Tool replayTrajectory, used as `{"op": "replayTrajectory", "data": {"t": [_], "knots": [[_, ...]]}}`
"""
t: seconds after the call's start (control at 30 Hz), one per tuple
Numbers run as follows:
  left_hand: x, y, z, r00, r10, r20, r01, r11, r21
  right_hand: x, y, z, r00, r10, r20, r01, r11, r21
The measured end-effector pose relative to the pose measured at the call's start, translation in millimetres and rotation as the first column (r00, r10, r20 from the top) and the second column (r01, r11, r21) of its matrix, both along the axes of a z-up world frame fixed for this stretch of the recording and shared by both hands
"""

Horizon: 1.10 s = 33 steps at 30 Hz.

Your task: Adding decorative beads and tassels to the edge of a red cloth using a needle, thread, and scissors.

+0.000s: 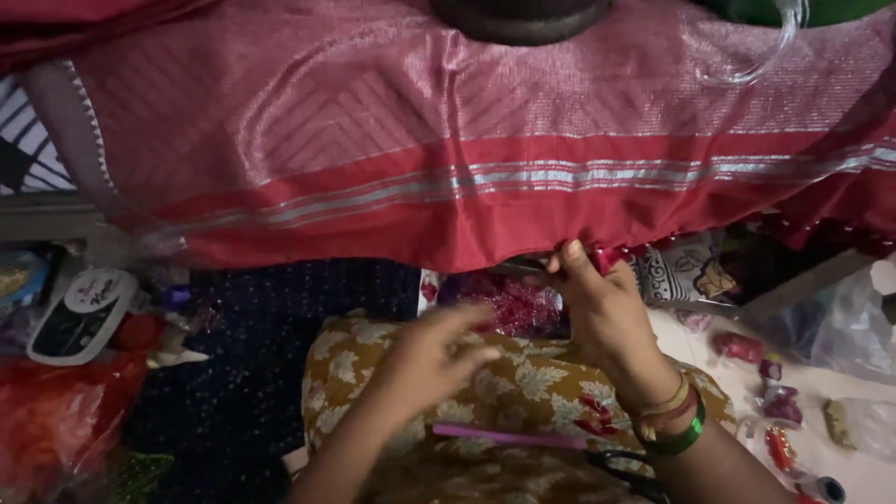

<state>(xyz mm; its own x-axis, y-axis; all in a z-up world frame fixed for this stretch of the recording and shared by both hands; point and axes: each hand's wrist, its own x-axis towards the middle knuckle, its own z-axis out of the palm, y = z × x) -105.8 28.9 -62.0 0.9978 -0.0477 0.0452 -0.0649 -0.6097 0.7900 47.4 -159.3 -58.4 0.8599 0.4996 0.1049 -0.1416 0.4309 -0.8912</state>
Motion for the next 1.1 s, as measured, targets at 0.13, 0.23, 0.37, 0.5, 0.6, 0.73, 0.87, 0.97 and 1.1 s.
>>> {"op": "replayTrajectory", "data": {"t": [0.13, 0.23, 0.37, 0.5, 0.6, 0.73, 0.87, 0.97, 1.1], "knots": [[-17, 71, -8, 0.916, 0.393, 0.085, 0.023, 0.159, -0.987, -1, 0, 5, 0.999, 0.038, 0.024, -0.036, 0.997, -0.073], [-60, 136, -32, 0.724, 0.688, 0.052, 0.139, -0.071, -0.988, -4, -2, 2, 0.997, 0.068, 0.028, -0.067, 0.997, -0.036], [-65, 161, -48, 0.465, 0.846, -0.263, -0.321, -0.116, -0.940, 1, -5, 1, 0.998, 0.048, 0.038, -0.047, 0.998, -0.027], [-37, 99, 26, 0.613, 0.640, -0.464, -0.363, -0.293, -0.884, -6, 0, -3, 0.997, 0.078, 0.000, -0.078, 0.997, -0.002], [-48, 137, -6, 0.650, 0.749, -0.128, -0.242, 0.045, -0.969, 1, -2, -5, 0.995, 0.102, 0.005, -0.102, 0.994, 0.024], [-60, 143, -1, 0.433, 0.898, -0.074, -0.371, 0.103, -0.923, -5, 1, -8, 0.979, 0.122, 0.166, -0.115, 0.992, -0.053], [-9, 137, -56, 0.508, 0.772, -0.381, -0.497, -0.099, -0.862, -3, 2, -18, 0.990, 0.141, -0.031, -0.138, 0.988, 0.070], [22, 46, -41, 0.857, 0.514, -0.030, -0.282, 0.421, -0.862, -8, 0, -16, 0.991, 0.095, -0.098, -0.083, 0.990, 0.117], [66, -23, 6, 0.961, 0.275, -0.017, -0.177, 0.569, -0.803, -15, -7, -28, 0.988, 0.153, 0.019, -0.154, 0.987, 0.051]]}}
